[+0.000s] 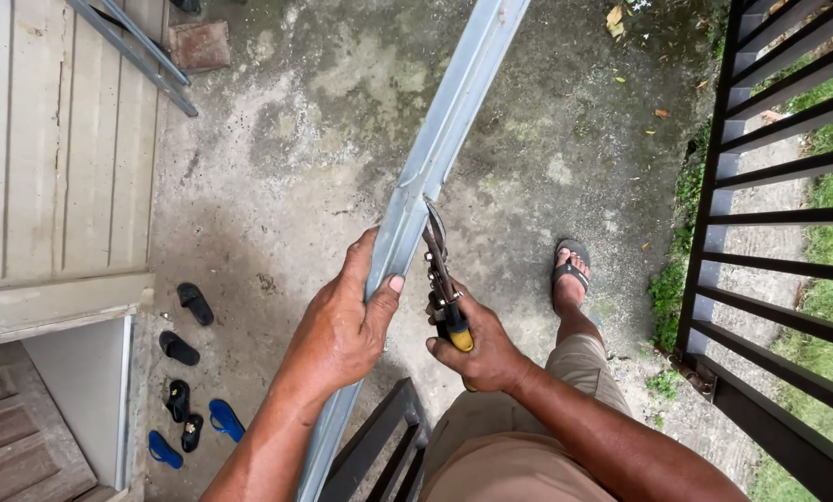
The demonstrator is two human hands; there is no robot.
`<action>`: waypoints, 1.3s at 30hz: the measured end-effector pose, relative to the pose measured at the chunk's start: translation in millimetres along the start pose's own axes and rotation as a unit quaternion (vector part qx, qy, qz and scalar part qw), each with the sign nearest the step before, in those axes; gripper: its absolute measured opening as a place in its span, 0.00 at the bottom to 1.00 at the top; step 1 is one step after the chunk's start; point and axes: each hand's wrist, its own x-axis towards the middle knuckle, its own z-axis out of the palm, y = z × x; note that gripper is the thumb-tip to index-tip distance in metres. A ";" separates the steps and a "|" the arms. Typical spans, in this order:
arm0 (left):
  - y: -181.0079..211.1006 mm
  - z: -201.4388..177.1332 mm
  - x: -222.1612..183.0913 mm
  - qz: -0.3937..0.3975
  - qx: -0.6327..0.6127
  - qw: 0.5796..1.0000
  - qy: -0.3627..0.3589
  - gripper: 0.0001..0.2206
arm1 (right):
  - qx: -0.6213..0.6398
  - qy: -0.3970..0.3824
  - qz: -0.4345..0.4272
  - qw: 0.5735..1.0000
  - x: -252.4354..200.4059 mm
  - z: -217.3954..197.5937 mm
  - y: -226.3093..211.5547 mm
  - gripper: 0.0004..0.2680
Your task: Cutting and bending a metal profile using tin snips to create a corner joint.
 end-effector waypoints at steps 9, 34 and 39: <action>-3.0 -0.2 -0.7 -0.002 -0.003 1.000 -0.017 0.26 | 0.037 -0.009 0.018 0.999 -4.5 2.1 -18.0 0.25; -6.4 5.8 -8.3 0.028 -0.083 0.995 -0.050 0.25 | 0.056 -0.023 -0.039 0.997 1.4 13.4 -52.9 0.28; -1.7 12.5 -7.3 0.029 -0.031 0.998 -0.047 0.26 | -0.019 0.006 0.021 1.000 -18.1 -1.7 -56.8 0.33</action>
